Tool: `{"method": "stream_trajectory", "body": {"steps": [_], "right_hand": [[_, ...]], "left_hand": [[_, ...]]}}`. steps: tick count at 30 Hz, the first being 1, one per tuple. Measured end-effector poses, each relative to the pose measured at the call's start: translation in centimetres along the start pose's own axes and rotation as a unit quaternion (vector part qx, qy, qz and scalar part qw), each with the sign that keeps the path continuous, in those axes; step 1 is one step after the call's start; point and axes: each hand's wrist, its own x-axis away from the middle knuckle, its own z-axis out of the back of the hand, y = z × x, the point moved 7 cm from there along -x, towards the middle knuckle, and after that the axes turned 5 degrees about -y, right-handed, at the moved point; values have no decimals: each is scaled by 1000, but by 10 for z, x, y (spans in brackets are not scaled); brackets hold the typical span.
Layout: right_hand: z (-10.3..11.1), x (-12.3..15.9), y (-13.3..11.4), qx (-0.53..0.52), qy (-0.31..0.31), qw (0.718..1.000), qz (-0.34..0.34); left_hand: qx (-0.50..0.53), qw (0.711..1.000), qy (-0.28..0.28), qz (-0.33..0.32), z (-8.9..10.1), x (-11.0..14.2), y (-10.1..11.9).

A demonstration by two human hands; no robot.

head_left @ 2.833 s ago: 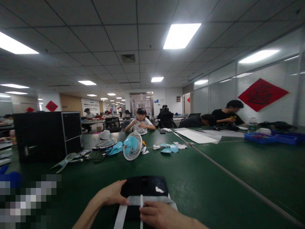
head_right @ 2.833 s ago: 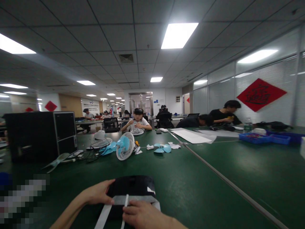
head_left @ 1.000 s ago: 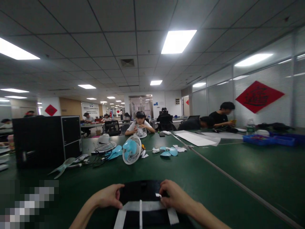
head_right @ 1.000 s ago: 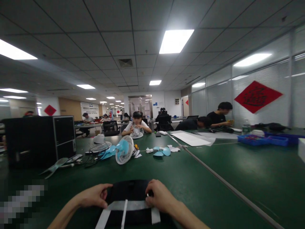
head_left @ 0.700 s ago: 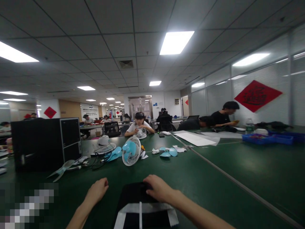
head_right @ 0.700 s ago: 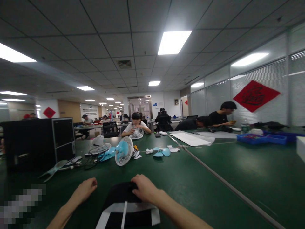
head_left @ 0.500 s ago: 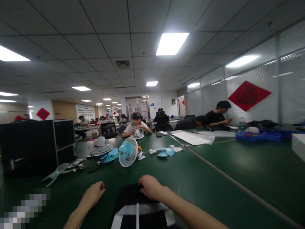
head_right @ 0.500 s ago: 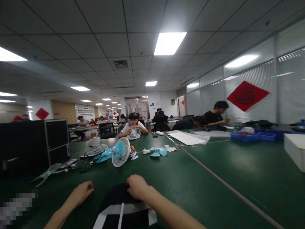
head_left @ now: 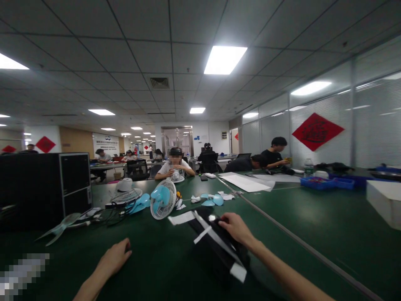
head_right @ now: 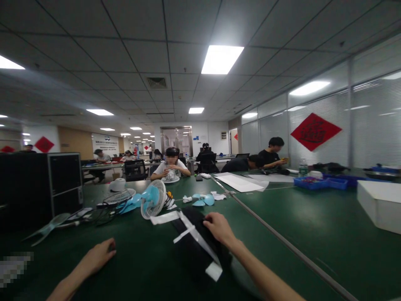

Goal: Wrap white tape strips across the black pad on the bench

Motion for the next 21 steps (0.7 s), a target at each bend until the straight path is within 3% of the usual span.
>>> {"method": "stream_trajectory", "body": {"steps": [6, 10, 15, 21], "right_hand": [[76, 29, 119, 69, 77, 983, -149], [107, 62, 173, 97, 114, 958, -243], [112, 81, 196, 118, 103, 948, -276], [106, 80, 196, 180, 64, 945, -267]], "left_hand": [[5, 1000, -5, 4, -3, -3, -4], [12, 1000, -13, 6, -2, -1, 0], [35, 999, -30, 18, 0, 4, 2], [21, 999, -34, 3, -7, -7, -9]]}}
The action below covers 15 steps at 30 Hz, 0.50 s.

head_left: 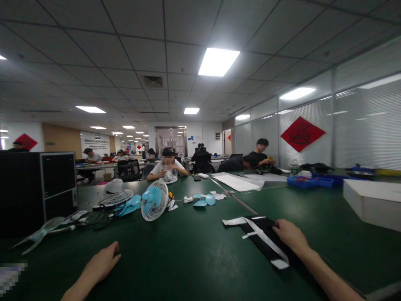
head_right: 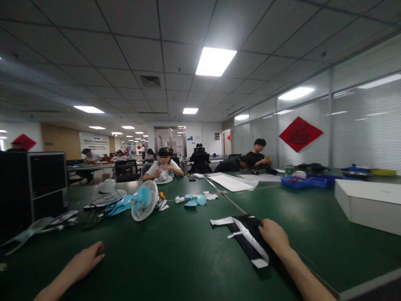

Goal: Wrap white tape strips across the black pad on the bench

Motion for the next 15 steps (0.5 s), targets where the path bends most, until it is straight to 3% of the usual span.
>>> {"method": "stream_trajectory", "body": {"steps": [4, 10, 15], "right_hand": [[11, 19, -5, 37, 48, 998, 16], [3, 64, 4, -31, -33, 998, -40], [-7, 78, -2, -68, -40, 997, -23]], "left_hand": [[-18, 1000, 9, -10, -2, -6, -2], [-5, 1000, 5, 9, 2, 3, 6], [-7, 1000, 18, -1, 1, 0, 3]]}}
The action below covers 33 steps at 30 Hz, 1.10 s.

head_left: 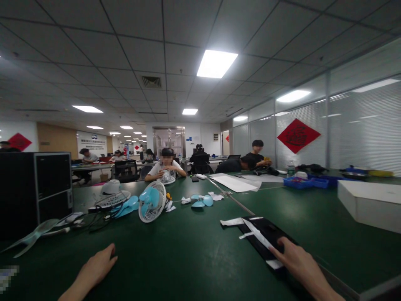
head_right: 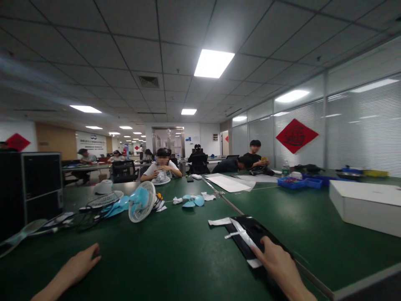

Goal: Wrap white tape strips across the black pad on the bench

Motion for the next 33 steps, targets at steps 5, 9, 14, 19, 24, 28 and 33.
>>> {"method": "stream_trajectory", "body": {"steps": [5, 9, 14, 19, 24, 28, 33], "right_hand": [[-2, 1, -5, -72, -23, 997, 2], [3, 2, -8, -135, -23, 991, -5], [16, -2, -34, -202, -15, 978, 46], [50, 6, -77, -177, 61, 974, 127], [69, 21, -107, -127, 187, 955, 193], [45, 35, -129, -44, 237, 917, 318], [-7, 44, -131, 47, 157, 911, 378]], "left_hand": [[-5, 1000, -9, 2, -1, -1, -1], [-11, 1000, -18, 3, 3, 6, 7], [-13, 1000, -20, 11, 6, 10, 11], [-22, 1000, -12, 8, 3, 7, 9], [-24, 1000, 6, 1, 1, 2, 4], [-21, 1000, -3, -1, 2, 4, 5], [-19, 1000, -11, -3, 2, 6, 8]]}}
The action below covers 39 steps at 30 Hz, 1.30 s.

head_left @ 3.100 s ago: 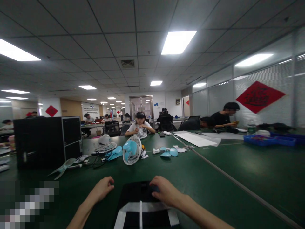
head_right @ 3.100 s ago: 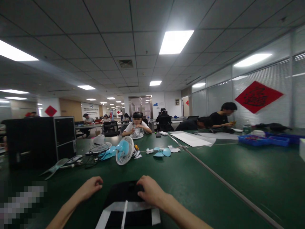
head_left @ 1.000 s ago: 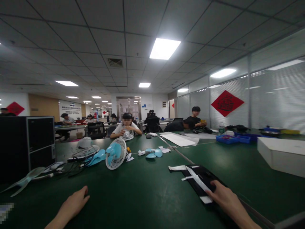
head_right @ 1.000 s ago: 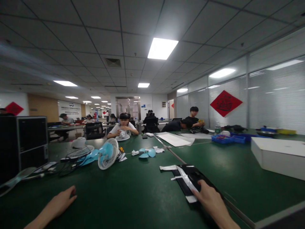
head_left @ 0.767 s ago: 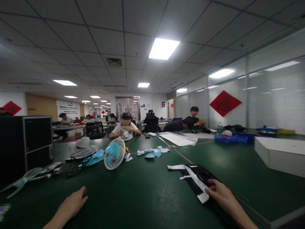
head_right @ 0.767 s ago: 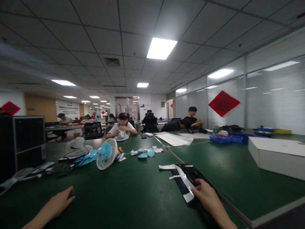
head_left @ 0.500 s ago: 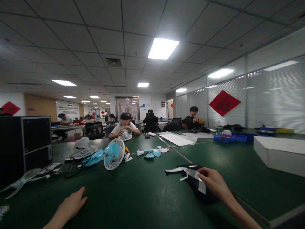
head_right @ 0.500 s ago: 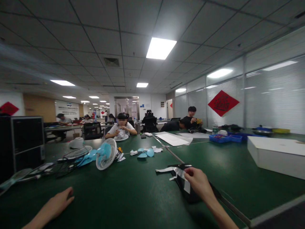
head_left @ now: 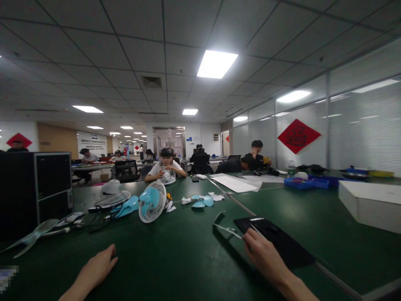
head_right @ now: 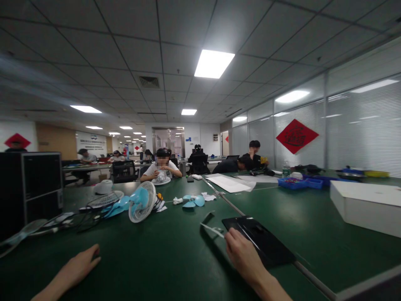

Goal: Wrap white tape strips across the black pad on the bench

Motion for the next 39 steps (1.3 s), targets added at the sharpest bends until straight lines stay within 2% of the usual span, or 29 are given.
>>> {"method": "stream_trajectory", "body": {"steps": [6, 8, 10, 13, 15, 18, 22, 26, 29, 32, 35, 39], "right_hand": [[-19, 18, 1, -49, -141, 988, -41], [-18, 16, 11, -77, -159, 982, -68], [-11, 9, 34, -82, -134, 982, -107], [-2, -2, 90, -10, -93, 976, -198], [-3, -5, 130, 61, -115, 955, -268], [-13, -4, 171, 74, -169, 924, -334], [-19, 0, 186, 57, -181, 914, -359], [-10, 2, 190, 58, -165, 912, -371], [13, -5, 188, 83, -83, 926, -360], [35, -23, 166, 88, 5, 947, -308], [39, -49, 118, 40, 27, 975, -218], [19, -86, 27, -69, -20, 994, -78]], "left_hand": [[5, 1000, -6, -5, -8, -12, -14], [8, 1000, -10, -15, -11, -17, -18], [8, 1000, -4, -15, -12, -19, -20], [8, 1000, 1, -10, -11, -19, -17], [6, 1000, -3, 0, -11, -17, -14], [2, 1000, 17, 3, -7, -12, -9], [9, 1000, 17, 4, -3, -5, -5], [9, 1000, 11, 9, -3, -4, -5], [12, 1000, 18, 1, -4, -7, -7], [16, 1000, 18, 3, -5, -9, -8], [15, 1000, 11, 10, -4, -7, -6], [17, 1000, 9, 12, -1, -3, -4]]}}
